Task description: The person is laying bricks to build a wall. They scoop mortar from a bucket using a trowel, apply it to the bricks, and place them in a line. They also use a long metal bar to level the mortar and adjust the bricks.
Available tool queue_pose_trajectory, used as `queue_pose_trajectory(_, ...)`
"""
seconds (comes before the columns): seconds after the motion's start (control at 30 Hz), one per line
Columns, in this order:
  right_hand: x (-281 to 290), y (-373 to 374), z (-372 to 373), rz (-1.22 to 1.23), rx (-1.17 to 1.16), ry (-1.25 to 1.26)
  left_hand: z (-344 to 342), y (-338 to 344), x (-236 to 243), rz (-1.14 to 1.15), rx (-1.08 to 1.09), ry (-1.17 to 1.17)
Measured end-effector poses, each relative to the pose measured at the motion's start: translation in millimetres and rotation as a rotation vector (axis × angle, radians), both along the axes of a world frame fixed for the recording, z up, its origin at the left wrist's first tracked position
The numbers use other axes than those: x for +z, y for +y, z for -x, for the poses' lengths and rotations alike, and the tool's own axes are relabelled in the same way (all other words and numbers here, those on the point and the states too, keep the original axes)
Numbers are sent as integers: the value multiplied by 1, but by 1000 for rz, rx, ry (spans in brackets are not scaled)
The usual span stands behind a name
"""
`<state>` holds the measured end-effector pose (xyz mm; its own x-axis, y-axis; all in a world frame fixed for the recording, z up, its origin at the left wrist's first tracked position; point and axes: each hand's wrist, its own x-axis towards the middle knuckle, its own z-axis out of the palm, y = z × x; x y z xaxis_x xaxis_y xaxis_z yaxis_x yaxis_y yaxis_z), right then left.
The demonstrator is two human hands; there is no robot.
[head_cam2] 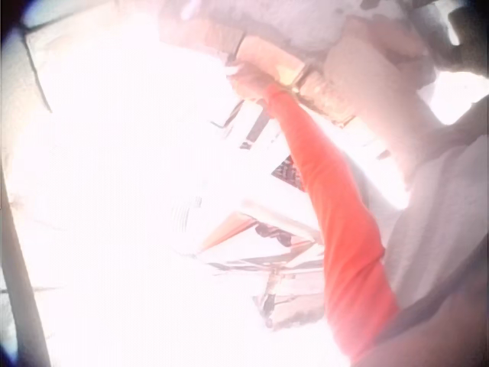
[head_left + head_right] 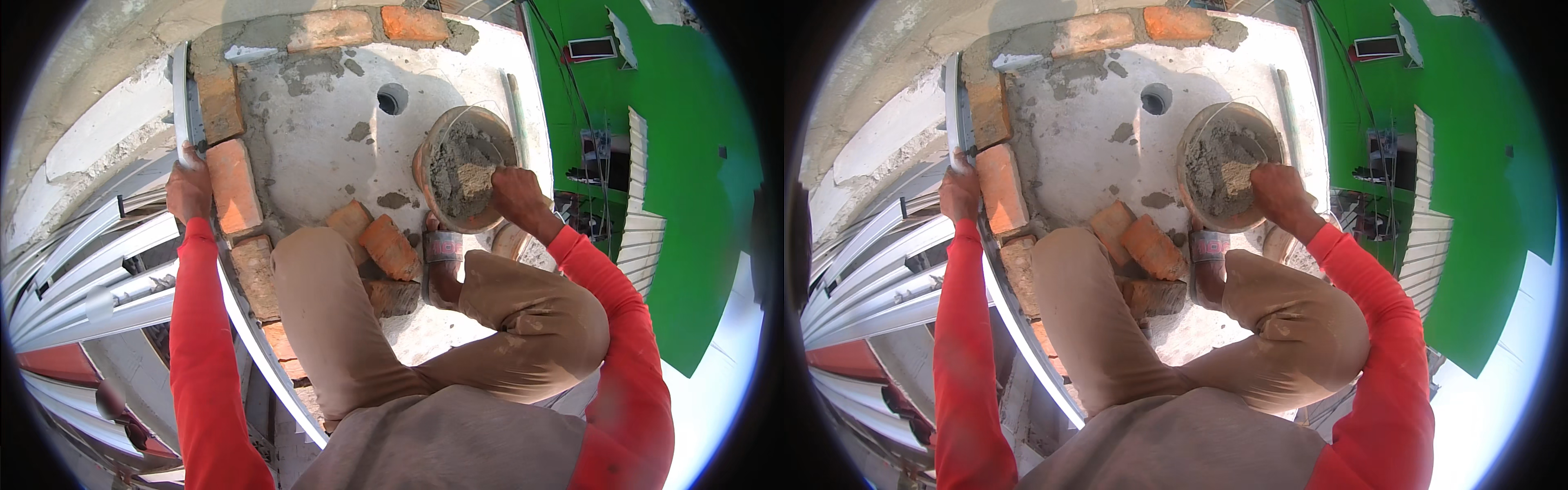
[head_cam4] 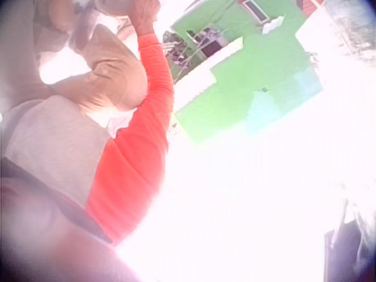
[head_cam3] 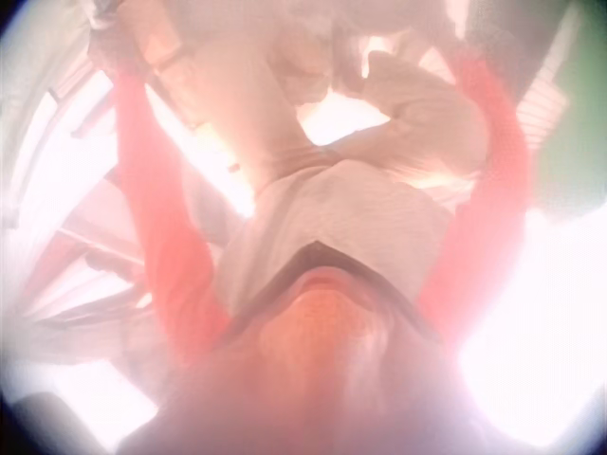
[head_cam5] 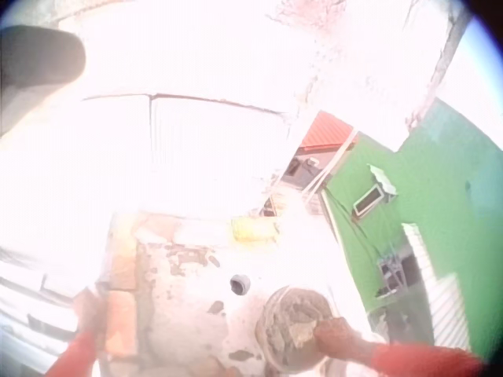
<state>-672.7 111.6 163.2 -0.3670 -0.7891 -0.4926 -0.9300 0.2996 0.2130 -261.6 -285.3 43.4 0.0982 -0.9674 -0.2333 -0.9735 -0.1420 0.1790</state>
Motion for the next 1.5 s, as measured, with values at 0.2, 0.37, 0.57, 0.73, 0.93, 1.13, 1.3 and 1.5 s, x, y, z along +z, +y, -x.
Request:
queue_pose_trajectory(0.2,-33,41,-19,136,-345,-381,-5,-2,-10,3,-25,27)
queue_pose_trajectory(0.37,-1,67,-14,176,-750,-717,-8,1,-10,35,-43,69)
queue_pose_trajectory(0.57,67,74,-13,380,-870,-859,-3,2,-3,32,32,77)
queue_pose_trajectory(0.73,135,-36,10,225,-616,-768,-3,1,0,10,44,69)
queue_pose_trajectory(0.93,68,-219,10,559,-91,-683,-2,-1,2,17,42,52)
queue_pose_trajectory(1.13,-22,-398,-74,954,463,-198,-2,-3,3,-9,72,70)
queue_pose_trajectory(1.3,-26,-397,-102,807,145,-247,-3,1,3,68,57,100)
queue_pose_trajectory(1.5,-44,-414,-148,612,-701,-1257,-3,1,5,78,84,132)
